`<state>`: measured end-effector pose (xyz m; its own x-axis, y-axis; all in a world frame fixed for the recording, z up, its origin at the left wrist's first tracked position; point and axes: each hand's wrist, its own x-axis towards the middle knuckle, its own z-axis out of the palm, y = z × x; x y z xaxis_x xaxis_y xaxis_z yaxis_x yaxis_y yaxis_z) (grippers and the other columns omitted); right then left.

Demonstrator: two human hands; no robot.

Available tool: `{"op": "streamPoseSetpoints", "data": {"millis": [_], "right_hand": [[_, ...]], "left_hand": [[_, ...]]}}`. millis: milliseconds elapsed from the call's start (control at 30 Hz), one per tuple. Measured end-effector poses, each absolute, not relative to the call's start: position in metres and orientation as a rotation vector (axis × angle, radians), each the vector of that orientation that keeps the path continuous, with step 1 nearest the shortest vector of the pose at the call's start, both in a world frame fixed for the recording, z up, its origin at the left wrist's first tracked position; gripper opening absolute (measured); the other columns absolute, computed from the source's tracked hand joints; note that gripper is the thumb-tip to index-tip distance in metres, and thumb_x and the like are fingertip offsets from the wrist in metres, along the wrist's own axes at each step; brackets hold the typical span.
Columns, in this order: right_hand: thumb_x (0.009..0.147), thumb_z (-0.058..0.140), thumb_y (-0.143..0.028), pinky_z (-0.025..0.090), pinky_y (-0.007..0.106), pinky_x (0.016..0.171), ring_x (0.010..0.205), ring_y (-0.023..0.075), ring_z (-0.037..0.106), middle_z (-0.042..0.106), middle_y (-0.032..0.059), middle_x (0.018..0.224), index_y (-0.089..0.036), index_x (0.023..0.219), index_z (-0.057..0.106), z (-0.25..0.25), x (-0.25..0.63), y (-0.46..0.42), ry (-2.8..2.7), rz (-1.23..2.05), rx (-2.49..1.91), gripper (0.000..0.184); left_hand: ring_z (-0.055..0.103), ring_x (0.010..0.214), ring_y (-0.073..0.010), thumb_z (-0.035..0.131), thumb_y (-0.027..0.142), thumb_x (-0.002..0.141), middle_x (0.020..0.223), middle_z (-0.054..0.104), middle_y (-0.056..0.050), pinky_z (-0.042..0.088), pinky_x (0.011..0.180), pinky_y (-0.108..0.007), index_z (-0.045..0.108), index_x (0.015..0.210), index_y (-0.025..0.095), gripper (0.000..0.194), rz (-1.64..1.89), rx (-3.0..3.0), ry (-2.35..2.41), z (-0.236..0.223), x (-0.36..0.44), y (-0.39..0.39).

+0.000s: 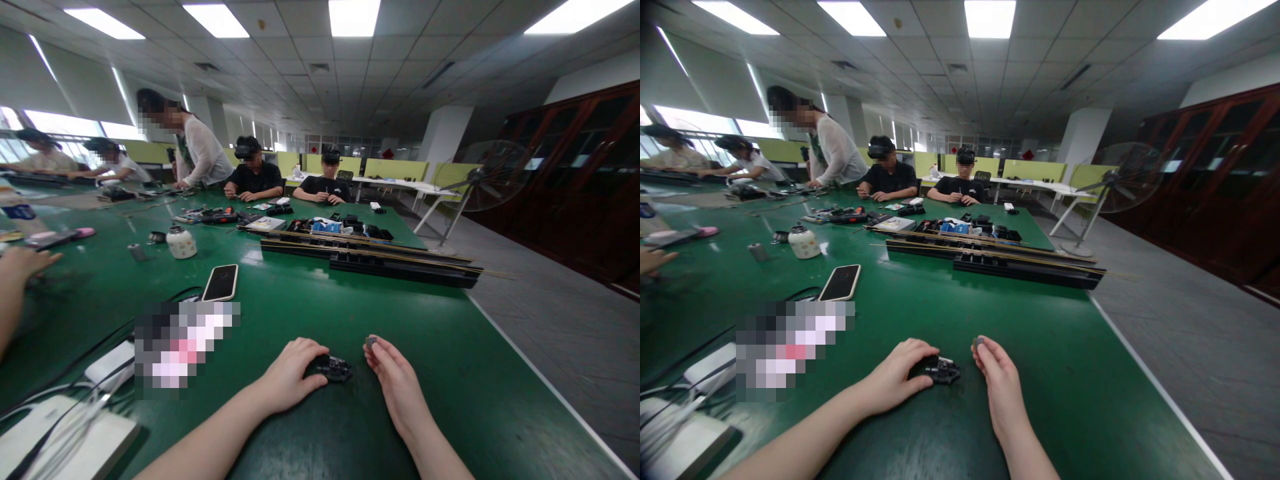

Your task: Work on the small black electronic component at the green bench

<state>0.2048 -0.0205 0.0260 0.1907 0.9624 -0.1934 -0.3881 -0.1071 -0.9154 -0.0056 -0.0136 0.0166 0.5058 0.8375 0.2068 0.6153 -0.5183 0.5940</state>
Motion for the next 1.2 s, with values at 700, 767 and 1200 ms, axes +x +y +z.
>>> {"op": "streamPoseSetpoints", "data": {"millis": [700,767,1200], "right_hand": [[0.055,0.076,-0.043,0.048,0.04,0.086,0.085,0.0239,0.065,0.073,0.0068,0.086,-0.019,0.085,0.07,0.017,0.198,-0.024,-1.086,1.166,-1.207,0.039],[0.06,0.073,-0.041,0.047,0.041,0.086,0.087,0.0246,0.064,0.072,0.0068,0.088,-0.02,0.088,0.07,0.013,0.197,-0.026,-1.22,1.102,-1.236,0.035],[0.069,0.065,-0.022,0.04,0.043,0.092,0.102,0.0276,0.054,0.064,0.0055,0.102,-0.031,0.087,0.072,0.019,0.191,-0.036,-1.799,0.757,-1.326,0.021]], "left_hand": [[0.05,0.104,-0.0232,0.065,0.026,0.077,0.11,0.058,-0.005,0.038,0.092,-0.037,0.053,0.115,0.025,0.04,0.675,2.306,1.188,0.015,-0.005,-0.013],[0.049,0.104,-0.0232,0.066,0.026,0.077,0.11,0.057,-0.004,0.038,0.091,-0.037,0.053,0.115,0.025,0.04,0.686,2.306,1.187,0.014,-0.006,-0.013],[0.05,0.102,-0.0218,0.068,0.026,0.076,0.108,0.059,-0.004,0.039,0.09,-0.034,0.054,0.113,0.023,0.04,0.704,2.331,1.194,0.014,-0.005,-0.014]]}}
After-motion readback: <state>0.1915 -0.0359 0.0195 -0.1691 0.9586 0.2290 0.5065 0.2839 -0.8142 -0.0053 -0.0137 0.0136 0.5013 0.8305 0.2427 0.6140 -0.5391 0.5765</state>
